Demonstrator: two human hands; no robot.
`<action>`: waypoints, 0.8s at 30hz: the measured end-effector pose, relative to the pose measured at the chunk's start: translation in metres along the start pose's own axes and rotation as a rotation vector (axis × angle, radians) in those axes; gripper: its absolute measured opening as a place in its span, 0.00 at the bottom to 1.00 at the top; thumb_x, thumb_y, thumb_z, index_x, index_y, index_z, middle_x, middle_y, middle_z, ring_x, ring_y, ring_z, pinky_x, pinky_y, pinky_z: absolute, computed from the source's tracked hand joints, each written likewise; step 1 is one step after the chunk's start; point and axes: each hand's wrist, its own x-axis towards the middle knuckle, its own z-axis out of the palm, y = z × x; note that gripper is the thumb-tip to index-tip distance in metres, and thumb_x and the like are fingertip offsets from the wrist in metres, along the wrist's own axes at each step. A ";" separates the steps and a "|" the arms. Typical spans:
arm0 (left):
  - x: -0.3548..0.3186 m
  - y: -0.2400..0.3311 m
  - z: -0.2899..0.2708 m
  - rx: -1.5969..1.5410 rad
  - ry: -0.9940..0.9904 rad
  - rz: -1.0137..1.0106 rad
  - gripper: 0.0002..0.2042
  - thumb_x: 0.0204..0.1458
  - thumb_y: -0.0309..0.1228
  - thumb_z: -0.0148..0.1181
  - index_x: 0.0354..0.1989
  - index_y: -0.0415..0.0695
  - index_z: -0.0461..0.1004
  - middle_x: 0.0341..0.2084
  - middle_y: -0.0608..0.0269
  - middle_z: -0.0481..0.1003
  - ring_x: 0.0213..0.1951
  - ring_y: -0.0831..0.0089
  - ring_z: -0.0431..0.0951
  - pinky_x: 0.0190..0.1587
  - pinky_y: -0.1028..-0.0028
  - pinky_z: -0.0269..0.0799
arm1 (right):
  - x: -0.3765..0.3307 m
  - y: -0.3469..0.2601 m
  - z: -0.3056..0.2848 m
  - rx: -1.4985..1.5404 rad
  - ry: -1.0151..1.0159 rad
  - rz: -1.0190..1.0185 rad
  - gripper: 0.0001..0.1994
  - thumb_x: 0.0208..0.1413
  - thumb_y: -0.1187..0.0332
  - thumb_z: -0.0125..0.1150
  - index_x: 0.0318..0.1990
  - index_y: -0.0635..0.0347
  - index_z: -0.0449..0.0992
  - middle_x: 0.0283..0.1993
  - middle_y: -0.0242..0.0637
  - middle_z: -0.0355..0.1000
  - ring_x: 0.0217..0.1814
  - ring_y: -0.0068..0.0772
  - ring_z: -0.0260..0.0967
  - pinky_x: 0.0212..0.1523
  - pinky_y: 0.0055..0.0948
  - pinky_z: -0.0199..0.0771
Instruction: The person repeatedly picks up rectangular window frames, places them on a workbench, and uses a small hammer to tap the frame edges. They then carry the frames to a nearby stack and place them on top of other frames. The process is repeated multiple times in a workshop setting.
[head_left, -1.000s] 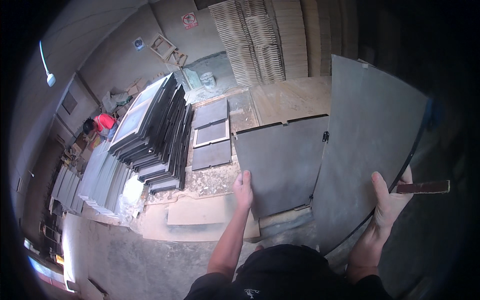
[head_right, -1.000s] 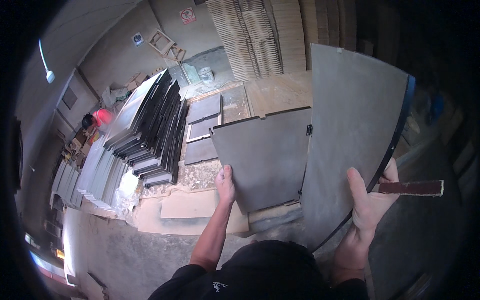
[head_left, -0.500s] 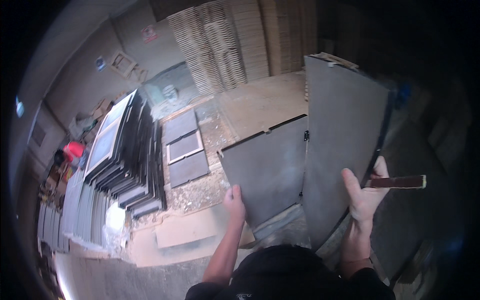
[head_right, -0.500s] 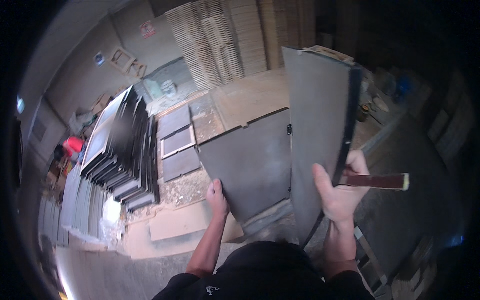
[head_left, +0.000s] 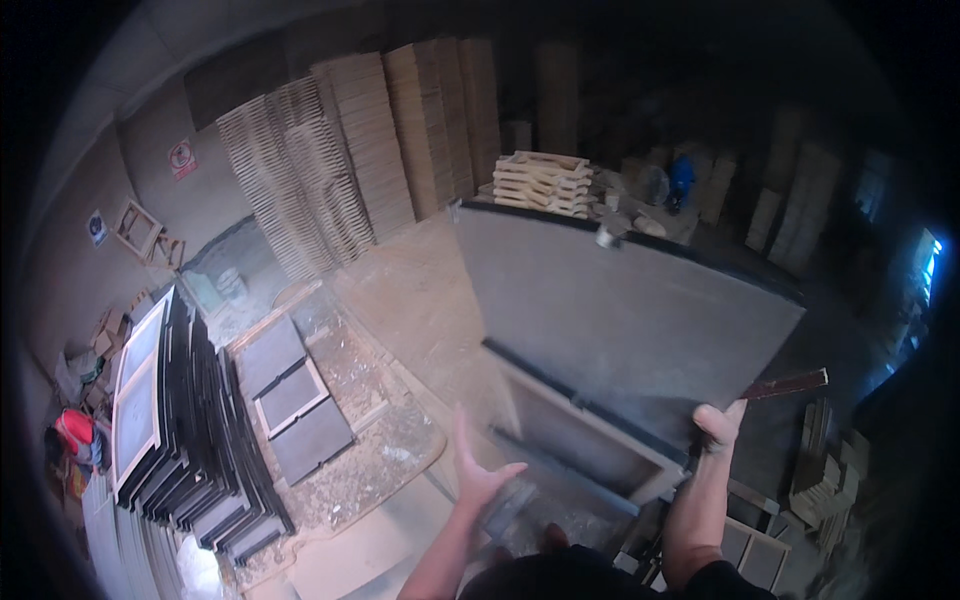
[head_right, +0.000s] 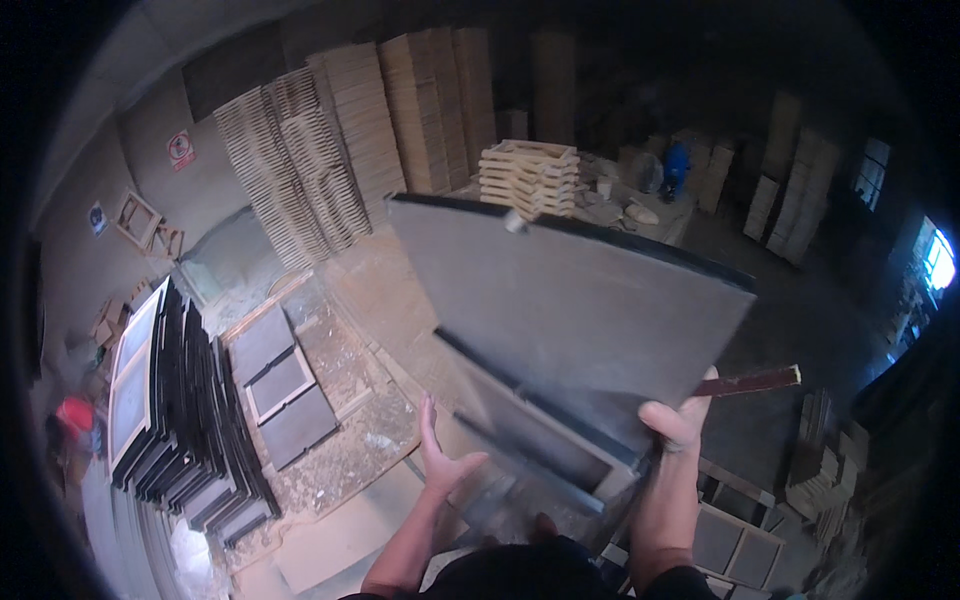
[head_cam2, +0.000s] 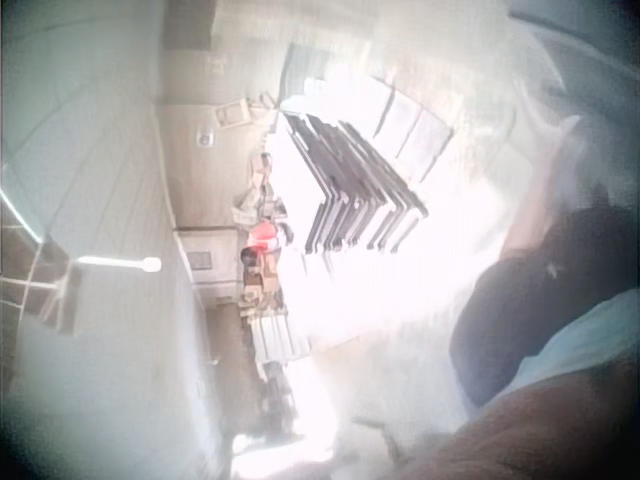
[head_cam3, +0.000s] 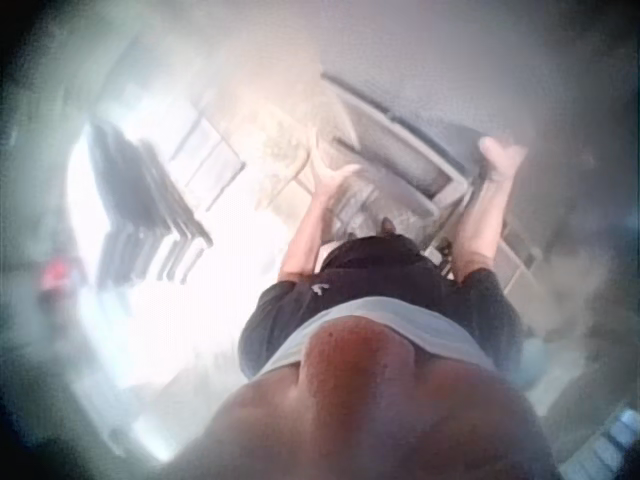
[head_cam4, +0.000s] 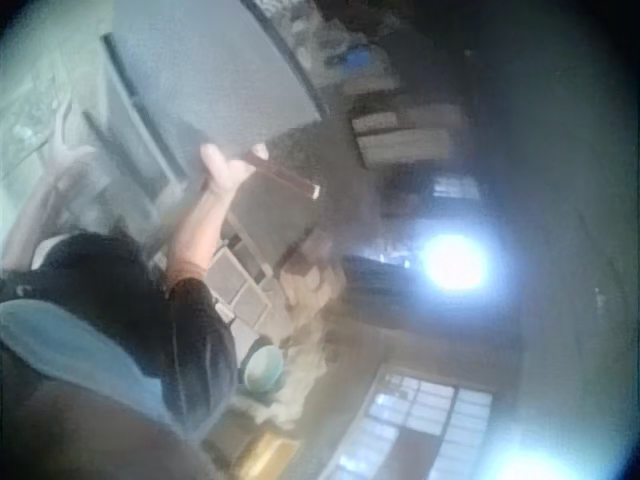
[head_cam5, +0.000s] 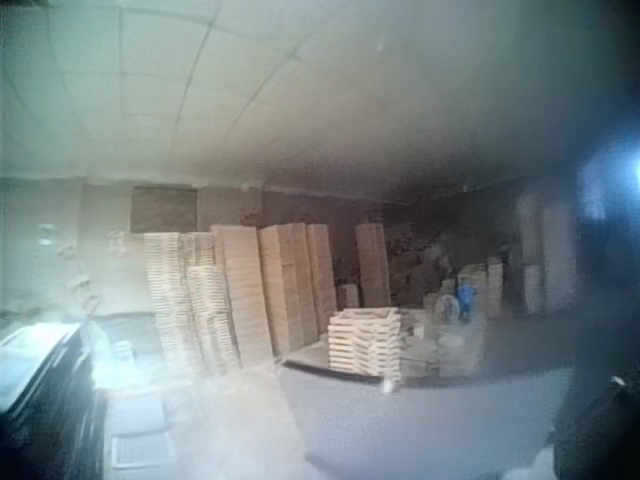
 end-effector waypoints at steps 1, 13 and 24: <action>0.004 -0.011 -0.008 0.015 -0.059 -0.050 0.58 0.29 0.39 0.85 0.72 0.36 0.55 0.69 0.47 0.59 0.69 0.57 0.61 0.69 0.60 0.57 | -0.009 0.000 -0.005 0.052 0.046 0.012 0.38 0.36 0.61 0.79 0.57 0.68 0.71 0.50 0.40 0.74 0.48 0.35 0.74 0.50 0.33 0.74; -0.076 0.000 0.011 -0.361 -0.565 -0.683 0.33 0.38 0.34 0.82 0.54 0.37 0.73 0.46 0.58 0.79 0.49 0.69 0.79 0.53 0.66 0.75 | -0.101 0.067 -0.215 0.182 0.343 0.044 0.33 0.52 0.55 0.66 0.63 0.60 0.65 0.51 0.34 0.69 0.51 0.31 0.69 0.52 0.34 0.70; -0.126 0.010 0.019 -0.326 -0.606 -0.557 0.35 0.39 0.33 0.82 0.55 0.35 0.71 0.45 0.57 0.80 0.47 0.69 0.80 0.53 0.67 0.75 | -0.144 0.029 -0.254 0.405 0.121 -0.122 0.33 0.61 0.46 0.61 0.68 0.52 0.64 0.66 0.32 0.67 0.67 0.37 0.65 0.67 0.43 0.66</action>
